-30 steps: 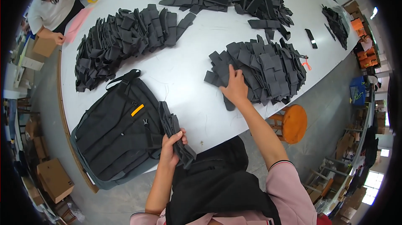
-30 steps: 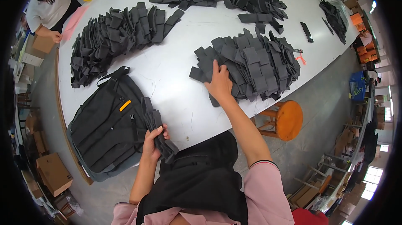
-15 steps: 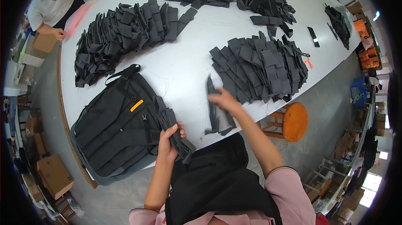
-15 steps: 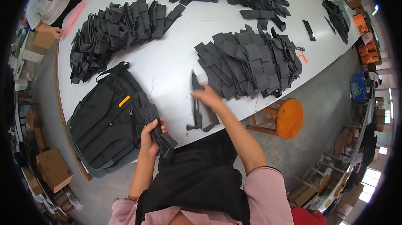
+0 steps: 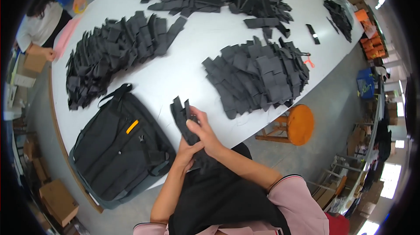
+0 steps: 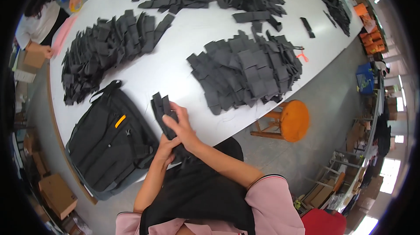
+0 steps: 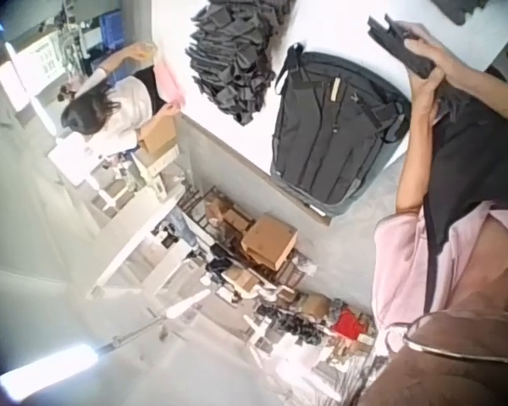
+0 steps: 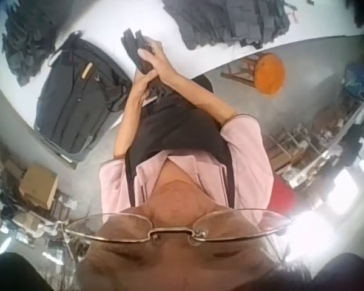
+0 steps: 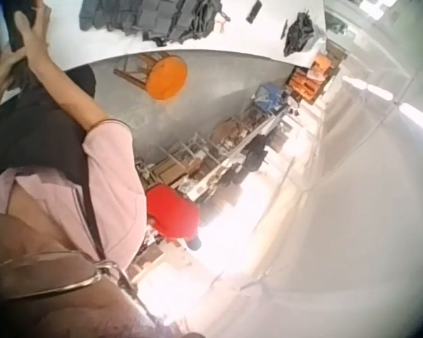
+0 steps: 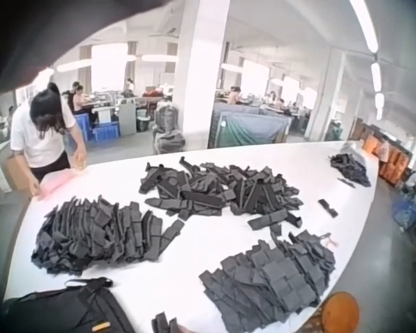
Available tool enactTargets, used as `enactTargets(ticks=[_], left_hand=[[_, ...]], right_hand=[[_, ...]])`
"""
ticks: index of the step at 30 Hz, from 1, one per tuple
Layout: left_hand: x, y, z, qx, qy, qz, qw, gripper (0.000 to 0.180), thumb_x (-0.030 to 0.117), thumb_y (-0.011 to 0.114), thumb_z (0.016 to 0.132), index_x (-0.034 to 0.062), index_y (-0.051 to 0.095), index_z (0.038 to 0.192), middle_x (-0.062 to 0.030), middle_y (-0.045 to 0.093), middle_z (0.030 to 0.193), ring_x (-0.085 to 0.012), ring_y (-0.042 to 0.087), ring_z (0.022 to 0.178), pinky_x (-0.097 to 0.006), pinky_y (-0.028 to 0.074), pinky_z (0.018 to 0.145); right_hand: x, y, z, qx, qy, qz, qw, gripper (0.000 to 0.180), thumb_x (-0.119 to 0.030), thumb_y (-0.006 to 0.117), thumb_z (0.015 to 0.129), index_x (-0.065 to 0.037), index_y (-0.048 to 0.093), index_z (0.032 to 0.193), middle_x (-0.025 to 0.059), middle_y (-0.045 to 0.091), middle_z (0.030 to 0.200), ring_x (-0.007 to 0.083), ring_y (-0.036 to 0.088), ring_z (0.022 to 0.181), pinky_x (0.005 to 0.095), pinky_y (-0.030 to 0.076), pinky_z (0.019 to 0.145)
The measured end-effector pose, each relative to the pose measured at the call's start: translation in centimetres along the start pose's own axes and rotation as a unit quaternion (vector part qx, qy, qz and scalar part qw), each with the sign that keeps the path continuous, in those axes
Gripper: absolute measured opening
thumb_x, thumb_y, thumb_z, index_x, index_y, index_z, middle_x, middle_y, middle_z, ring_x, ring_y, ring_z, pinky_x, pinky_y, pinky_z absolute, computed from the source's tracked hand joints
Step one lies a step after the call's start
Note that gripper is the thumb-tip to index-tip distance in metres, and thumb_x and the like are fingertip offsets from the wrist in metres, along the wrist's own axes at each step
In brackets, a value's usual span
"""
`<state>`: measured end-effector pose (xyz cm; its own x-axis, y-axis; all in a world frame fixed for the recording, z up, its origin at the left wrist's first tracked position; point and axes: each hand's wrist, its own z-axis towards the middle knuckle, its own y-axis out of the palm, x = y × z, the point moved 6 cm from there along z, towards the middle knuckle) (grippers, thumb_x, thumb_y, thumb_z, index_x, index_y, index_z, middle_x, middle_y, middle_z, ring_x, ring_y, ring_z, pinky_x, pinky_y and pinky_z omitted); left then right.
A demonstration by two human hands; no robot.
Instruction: Sorting and stacking black fabric strips on a white workbench in a manufacturing environment.
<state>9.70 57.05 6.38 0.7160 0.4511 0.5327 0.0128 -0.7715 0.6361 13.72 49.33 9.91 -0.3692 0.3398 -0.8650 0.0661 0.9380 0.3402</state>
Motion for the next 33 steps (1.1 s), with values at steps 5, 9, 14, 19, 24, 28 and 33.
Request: enactTargets(ticks=[5, 9, 14, 19, 24, 28, 33], left_hand=[[2.8, 0.8, -1.1, 0.081, 0.028, 0.016, 0.996, 0.032, 0.003, 0.061, 0.073, -0.0045, 0.053, 0.103, -0.0142, 0.062, 0.089, -0.0215, 0.063, 0.072, -0.033, 0.054, 0.066], [2.9, 1.6, -0.5, 0.063, 0.015, -0.006, 0.998, 0.033, 0.011, 0.063, 0.074, -0.0064, 0.052, 0.1, -0.016, 0.061, 0.091, -0.0264, 0.064, 0.076, -0.038, 0.056, 0.066], [3.5, 1.7, -0.9, 0.055, 0.046, 0.008, 0.997, 0.037, 0.013, 0.065, 0.074, -0.007, 0.051, 0.101, -0.0168, 0.061, 0.092, -0.0268, 0.064, 0.077, -0.039, 0.056, 0.067], [2.8, 1.5, -0.6, 0.075, 0.033, -0.012, 0.997, 0.032, 0.008, 0.062, 0.075, -0.0062, 0.051, 0.101, -0.0157, 0.061, 0.094, -0.0262, 0.064, 0.079, -0.037, 0.056, 0.068], [2.3, 4.0, -0.2, 0.049, 0.021, 0.018, 0.998, 0.035, 0.008, 0.063, 0.074, -0.0058, 0.05, 0.104, -0.0157, 0.06, 0.094, -0.0261, 0.064, 0.078, -0.038, 0.055, 0.068], [2.2, 3.9, -0.6, 0.055, 0.017, 0.013, 0.998, 0.037, 0.009, 0.063, 0.074, -0.0063, 0.05, 0.104, -0.0162, 0.06, 0.095, -0.0265, 0.064, 0.077, -0.038, 0.055, 0.069], [2.7, 3.2, -1.1, 0.05, 0.046, -0.029, 0.997, 0.039, 0.013, 0.064, 0.073, -0.0079, 0.05, 0.102, -0.0177, 0.06, 0.094, -0.0278, 0.064, 0.076, -0.039, 0.055, 0.069]], right_hand=[[-12.1, -6.8, -1.0, 0.169, -0.372, -0.572, 0.711, 0.086, -0.037, 0.071, 0.07, -0.001, 0.029, 0.136, 0.019, 0.033, 0.135, 0.0347, 0.032, 0.122, 0.0455, 0.022, 0.102], [-14.1, -19.1, 0.6, 0.318, -0.121, -0.703, 0.624, 0.077, -0.018, 0.076, 0.065, 0.0, 0.039, 0.129, 0.0139, 0.045, 0.126, 0.0266, 0.045, 0.113, 0.0373, 0.034, 0.092], [-15.4, -19.7, -0.7, 0.24, -0.061, -0.321, 0.914, 0.061, -0.012, 0.071, 0.068, 0.001, 0.046, 0.122, 0.014, 0.054, 0.103, 0.0239, 0.054, 0.092, 0.0318, 0.043, 0.08], [-20.1, -23.1, -2.3, 0.385, -0.173, -0.66, 0.621, 0.052, -0.021, 0.074, 0.067, 0.001, 0.048, 0.106, 0.0162, 0.048, 0.105, 0.0319, 0.056, 0.088, 0.0369, 0.044, 0.081], [-17.2, -25.2, 0.9, 0.322, -0.032, -0.652, 0.686, 0.066, -0.027, 0.077, 0.063, 0.0, 0.041, 0.11, 0.0183, 0.041, 0.112, 0.0357, 0.051, 0.099, 0.0415, 0.044, 0.084], [-18.6, -26.9, -1.6, 0.305, -0.044, -0.563, 0.767, 0.071, -0.03, 0.078, 0.06, 0.003, 0.042, 0.112, 0.0172, 0.045, 0.113, 0.0322, 0.055, 0.095, 0.0404, 0.046, 0.079], [-19.5, -18.3, -7.1, -0.099, -0.141, 0.081, 0.982, 0.046, -0.022, 0.076, 0.056, 0.004, 0.059, 0.09, 0.0131, 0.06, 0.081, 0.0203, 0.06, 0.072, 0.0296, 0.047, 0.067]])
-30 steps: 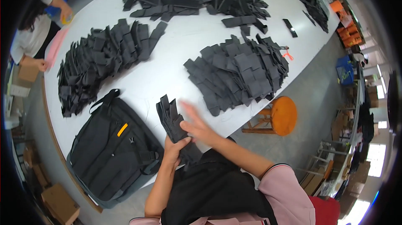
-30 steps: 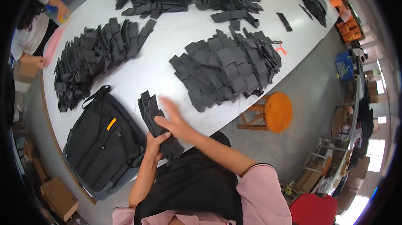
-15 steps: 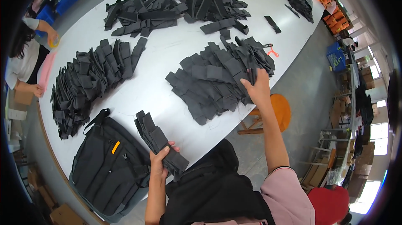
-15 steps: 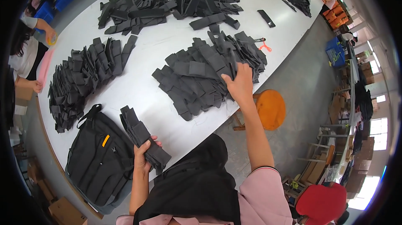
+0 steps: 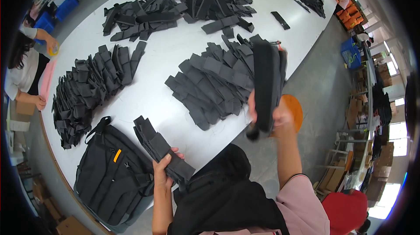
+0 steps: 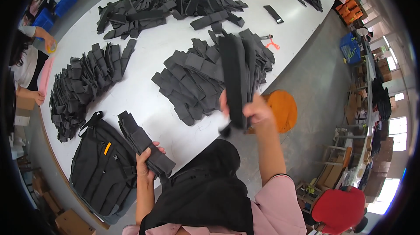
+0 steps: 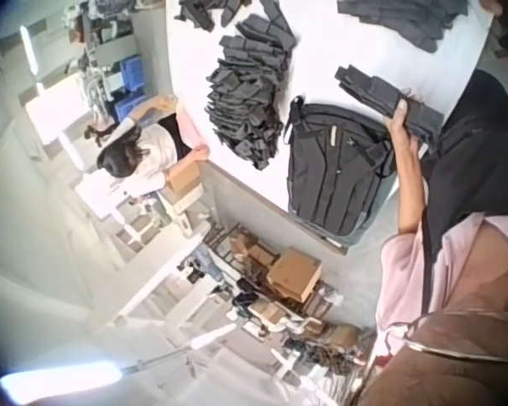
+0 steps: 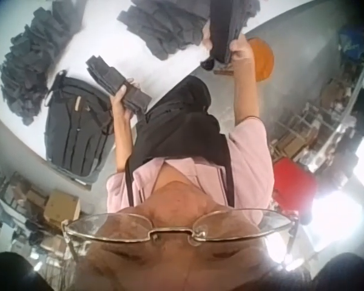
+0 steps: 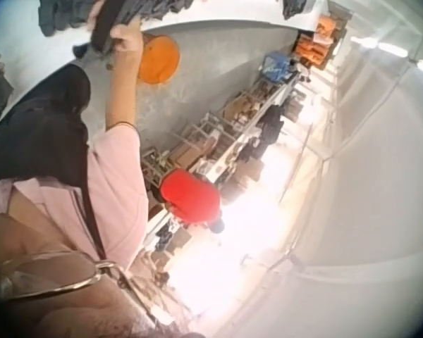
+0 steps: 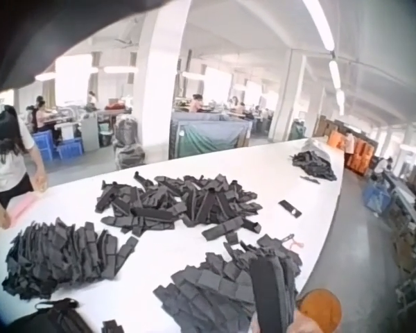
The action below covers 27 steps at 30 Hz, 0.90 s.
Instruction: Sorting and stacking black fabric strips on a white workbench in a manufacturing environment.
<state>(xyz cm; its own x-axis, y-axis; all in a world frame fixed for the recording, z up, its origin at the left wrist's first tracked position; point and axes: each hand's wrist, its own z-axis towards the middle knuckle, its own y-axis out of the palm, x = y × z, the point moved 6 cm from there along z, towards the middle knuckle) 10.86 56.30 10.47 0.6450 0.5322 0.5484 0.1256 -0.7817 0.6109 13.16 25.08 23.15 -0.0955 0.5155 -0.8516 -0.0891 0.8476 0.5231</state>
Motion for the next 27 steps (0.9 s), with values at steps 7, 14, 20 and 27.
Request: enactTargets(ticks=[7, 14, 20, 27], left_hand=[[-0.3, -0.2, 0.7, 0.051, 0.021, 0.04, 0.998, 0.039, 0.013, 0.066, 0.075, -0.0056, 0.048, 0.105, -0.0161, 0.061, 0.094, -0.0265, 0.064, 0.077, -0.038, 0.055, 0.068], [-3.7, 3.0, 2.4, 0.025, 0.033, 0.126, 0.991, 0.066, 0.014, 0.075, 0.071, 0.0037, 0.035, 0.122, -0.011, 0.052, 0.109, -0.0215, 0.054, 0.099, -0.033, 0.045, 0.086], [-2.9, 4.6, 2.4, -0.036, 0.058, 0.167, 0.984, 0.073, 0.006, 0.076, 0.065, 0.0024, 0.034, 0.124, -0.01, 0.049, 0.112, -0.0187, 0.051, 0.103, -0.032, 0.043, 0.089], [-3.6, 3.5, 2.3, 0.037, 0.039, 0.135, 0.989, 0.07, -0.002, 0.073, 0.064, 0.0005, 0.035, 0.123, -0.0108, 0.054, 0.104, -0.0185, 0.056, 0.092, -0.029, 0.049, 0.08]], right_hand=[[9.2, -0.1, -1.1, 0.024, 0.222, -0.185, 0.957, 0.049, -0.023, 0.074, 0.063, 0.004, 0.053, 0.098, 0.0129, 0.061, 0.091, 0.0206, 0.062, 0.08, 0.0305, 0.047, 0.072], [18.1, 4.4, -0.6, 0.13, 0.17, -0.247, 0.945, 0.046, -0.019, 0.061, 0.084, -0.002, 0.042, 0.122, 0.0129, 0.056, 0.109, 0.0191, 0.056, 0.097, 0.0301, 0.044, 0.084], [20.3, 7.4, -0.6, 0.106, 0.232, 0.03, 0.966, 0.07, -0.05, 0.043, 0.091, 0.003, 0.028, 0.133, 0.0142, 0.037, 0.13, 0.0213, 0.038, 0.119, 0.0311, 0.03, 0.1], [12.0, 8.7, 1.4, 0.15, -0.119, -0.534, 0.824, 0.063, -0.02, 0.068, 0.074, -0.004, 0.043, 0.129, 0.0205, 0.031, 0.139, 0.0337, 0.029, 0.127, 0.0443, 0.021, 0.102]])
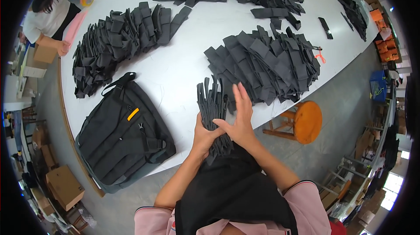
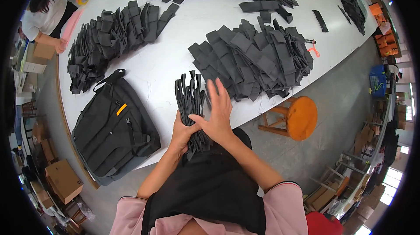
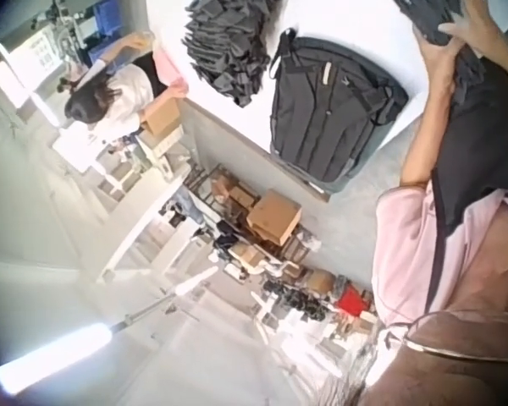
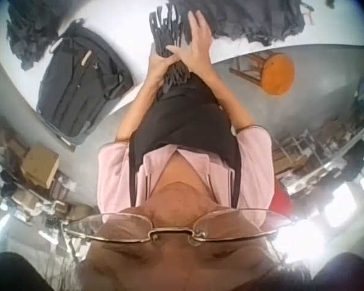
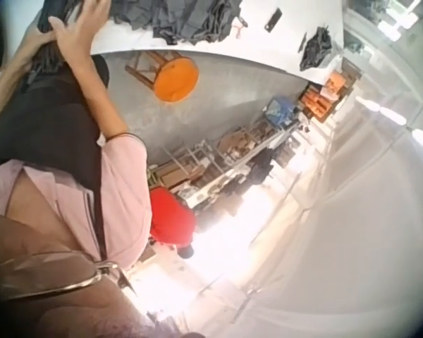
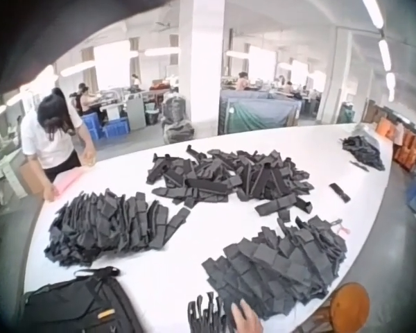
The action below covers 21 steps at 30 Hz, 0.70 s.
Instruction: Sorting and stacking black fabric strips on a white workbench in a manufacturing environment.
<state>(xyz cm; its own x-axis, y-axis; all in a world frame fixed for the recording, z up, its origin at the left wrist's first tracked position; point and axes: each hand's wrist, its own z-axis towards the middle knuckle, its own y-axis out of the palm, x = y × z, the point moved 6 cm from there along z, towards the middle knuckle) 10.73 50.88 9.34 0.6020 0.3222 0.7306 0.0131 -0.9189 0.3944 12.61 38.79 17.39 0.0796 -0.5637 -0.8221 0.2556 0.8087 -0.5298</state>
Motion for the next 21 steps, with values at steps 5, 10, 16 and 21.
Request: enactTargets(ticks=[5, 10, 16, 21], left_hand=[[1.3, 1.5, -0.3, 0.007, -0.028, 0.04, 0.999, 0.073, 0.001, 0.076, 0.063, -0.0003, 0.035, 0.124, -0.0114, 0.054, 0.105, -0.0188, 0.056, 0.092, -0.029, 0.049, 0.078], [0.9, -5.4, 0.2, 0.131, 0.008, -0.02, 0.991, 0.054, 0.009, 0.072, 0.069, 0.0018, 0.044, 0.114, -0.011, 0.057, 0.092, -0.0209, 0.06, 0.078, -0.032, 0.052, 0.069], [2.8, -2.1, 0.5, 0.076, 0.022, -0.072, 0.994, 0.048, 0.012, 0.069, 0.074, -0.0021, 0.046, 0.113, -0.0144, 0.058, 0.093, -0.0257, 0.063, 0.078, -0.036, 0.055, 0.066], [2.9, -3.6, -0.2, 0.084, 0.02, -0.095, 0.992, 0.051, 0.015, 0.069, 0.073, -0.003, 0.045, 0.115, -0.0159, 0.058, 0.097, -0.0267, 0.063, 0.082, -0.037, 0.056, 0.068]], right_hand=[[2.1, -0.6, 2.5, -0.003, -0.011, 0.096, 0.995, 0.01, -0.009, 0.057, 0.083, -0.003, 0.064, 0.083, 0.0145, 0.054, 0.122, 0.0267, 0.043, 0.12, 0.0348, 0.037, 0.095], [6.1, -6.7, 4.0, -0.035, 0.18, 0.365, 0.913, 0.021, -0.018, 0.053, 0.088, 0.0, 0.057, 0.078, 0.0131, 0.058, 0.113, 0.0183, 0.056, 0.098, 0.0322, 0.045, 0.079], [11.3, -10.2, 11.0, 0.053, -0.012, -0.377, 0.925, 0.036, -0.025, 0.073, 0.071, -0.005, 0.056, 0.096, 0.009, 0.055, 0.097, 0.0271, 0.05, 0.096, 0.037, 0.037, 0.085], [8.6, -11.3, 10.9, -0.062, 0.24, 0.293, 0.924, 0.031, -0.018, 0.071, 0.074, -0.001, 0.053, 0.093, 0.0052, 0.054, 0.084, 0.0139, 0.052, 0.073, 0.0248, 0.04, 0.064]])
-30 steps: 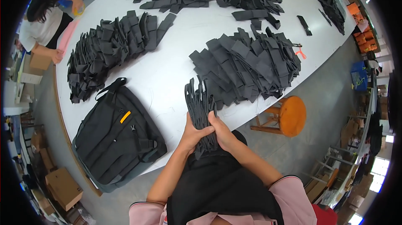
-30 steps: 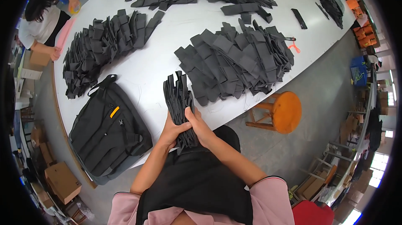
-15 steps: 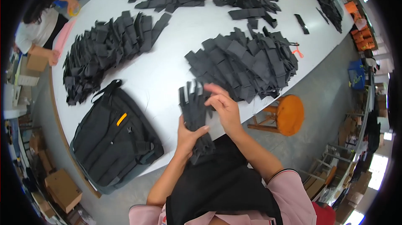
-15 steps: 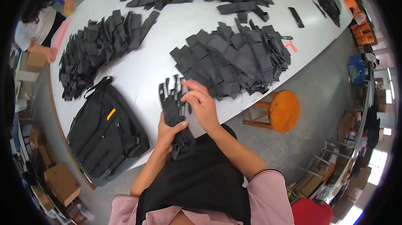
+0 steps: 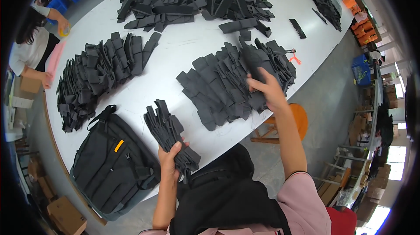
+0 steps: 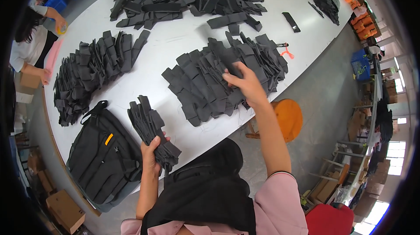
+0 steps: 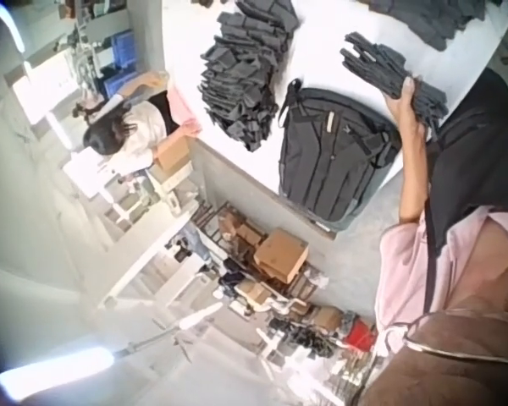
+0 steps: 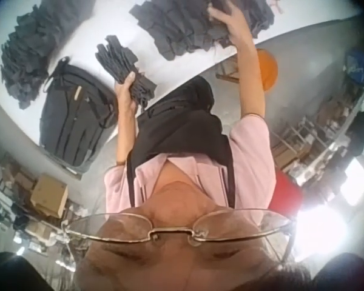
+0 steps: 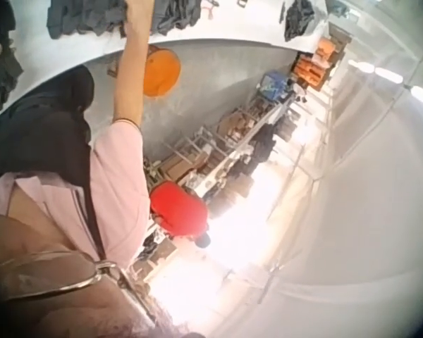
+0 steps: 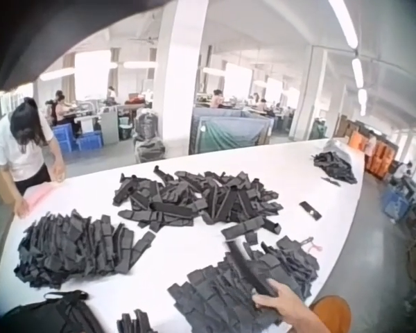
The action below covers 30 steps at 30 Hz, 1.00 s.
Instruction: Sorting and stacking black fabric strips on a white workbench in a manufacturing environment.
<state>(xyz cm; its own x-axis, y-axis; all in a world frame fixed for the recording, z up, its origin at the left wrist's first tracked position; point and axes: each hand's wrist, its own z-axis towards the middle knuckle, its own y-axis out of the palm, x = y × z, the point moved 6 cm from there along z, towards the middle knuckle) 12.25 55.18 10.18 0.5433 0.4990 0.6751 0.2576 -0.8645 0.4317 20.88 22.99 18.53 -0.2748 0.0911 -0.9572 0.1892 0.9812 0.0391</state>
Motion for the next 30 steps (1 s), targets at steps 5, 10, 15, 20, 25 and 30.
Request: enactTargets(ticks=[5, 10, 15, 20, 25, 30], left_hand=[[-0.3, 1.6, 0.5, -0.021, -0.038, -0.013, 0.999, 0.053, 0.009, 0.068, 0.072, -0.0001, 0.041, 0.117, -0.015, 0.056, 0.095, -0.0255, 0.063, 0.079, -0.035, 0.055, 0.07], [-0.1, 1.3, -0.1, -0.021, -0.01, 0.0, 1.0, 0.056, 0.01, 0.07, 0.071, -0.0001, 0.04, 0.118, -0.0152, 0.056, 0.096, -0.0257, 0.062, 0.079, -0.035, 0.054, 0.071], [-1.1, 1.7, 0.0, -0.028, -0.043, 0.013, 0.999, 0.057, 0.01, 0.07, 0.071, -0.0001, 0.04, 0.118, -0.0152, 0.056, 0.096, -0.0259, 0.062, 0.08, -0.035, 0.054, 0.071], [-1.5, 3.0, -0.3, -0.054, -0.025, 0.053, 0.997, 0.056, 0.018, 0.072, 0.072, -0.0032, 0.045, 0.116, -0.0155, 0.059, 0.097, -0.0262, 0.063, 0.081, -0.037, 0.055, 0.068], [-0.6, 2.3, -0.8, -0.062, -0.014, 0.042, 0.997, 0.058, 0.021, 0.072, 0.072, -0.0036, 0.045, 0.117, -0.0167, 0.059, 0.099, -0.0269, 0.064, 0.083, -0.037, 0.056, 0.069], [-0.4, 2.2, -1.0, -0.108, -0.029, -0.074, 0.991, 0.059, 0.018, 0.071, 0.071, -0.0049, 0.044, 0.118, -0.0181, 0.059, 0.102, -0.0294, 0.063, 0.087, -0.038, 0.056, 0.071]], right_hand=[[3.4, -5.2, -0.2, 0.121, -0.001, -0.289, 0.949, 0.041, -0.034, 0.066, 0.078, -0.002, 0.051, 0.099, 0.0109, 0.06, 0.083, 0.0243, 0.059, 0.078, 0.0297, 0.044, 0.064], [2.7, -5.6, -1.0, 0.276, -0.032, -0.502, 0.819, 0.061, -0.039, 0.07, 0.071, -0.003, 0.048, 0.114, 0.0138, 0.057, 0.11, 0.0342, 0.056, 0.1, 0.0386, 0.045, 0.081], [4.2, -6.9, 1.2, 0.197, 0.063, -0.53, 0.822, 0.076, -0.042, 0.074, 0.064, -0.004, 0.044, 0.124, 0.0131, 0.047, 0.126, 0.0303, 0.052, 0.11, 0.0386, 0.044, 0.088], [5.7, -8.8, 2.3, 0.135, 0.123, -0.502, 0.845, 0.087, -0.043, 0.077, 0.058, 0.0, 0.044, 0.125, 0.0155, 0.046, 0.126, 0.0288, 0.05, 0.113, 0.0379, 0.043, 0.09], [1.3, -6.5, -1.5, 0.15, 0.035, -0.353, 0.923, 0.082, -0.041, 0.078, 0.059, 0.008, 0.046, 0.116, 0.0207, 0.047, 0.122, 0.0287, 0.048, 0.113, 0.0373, 0.041, 0.092], [6.0, -8.1, -3.7, 0.17, 0.042, -0.054, 0.983, 0.053, -0.032, 0.074, 0.069, 0.002, 0.052, 0.104, 0.008, 0.061, 0.08, 0.0154, 0.059, 0.067, 0.0215, 0.046, 0.06]])
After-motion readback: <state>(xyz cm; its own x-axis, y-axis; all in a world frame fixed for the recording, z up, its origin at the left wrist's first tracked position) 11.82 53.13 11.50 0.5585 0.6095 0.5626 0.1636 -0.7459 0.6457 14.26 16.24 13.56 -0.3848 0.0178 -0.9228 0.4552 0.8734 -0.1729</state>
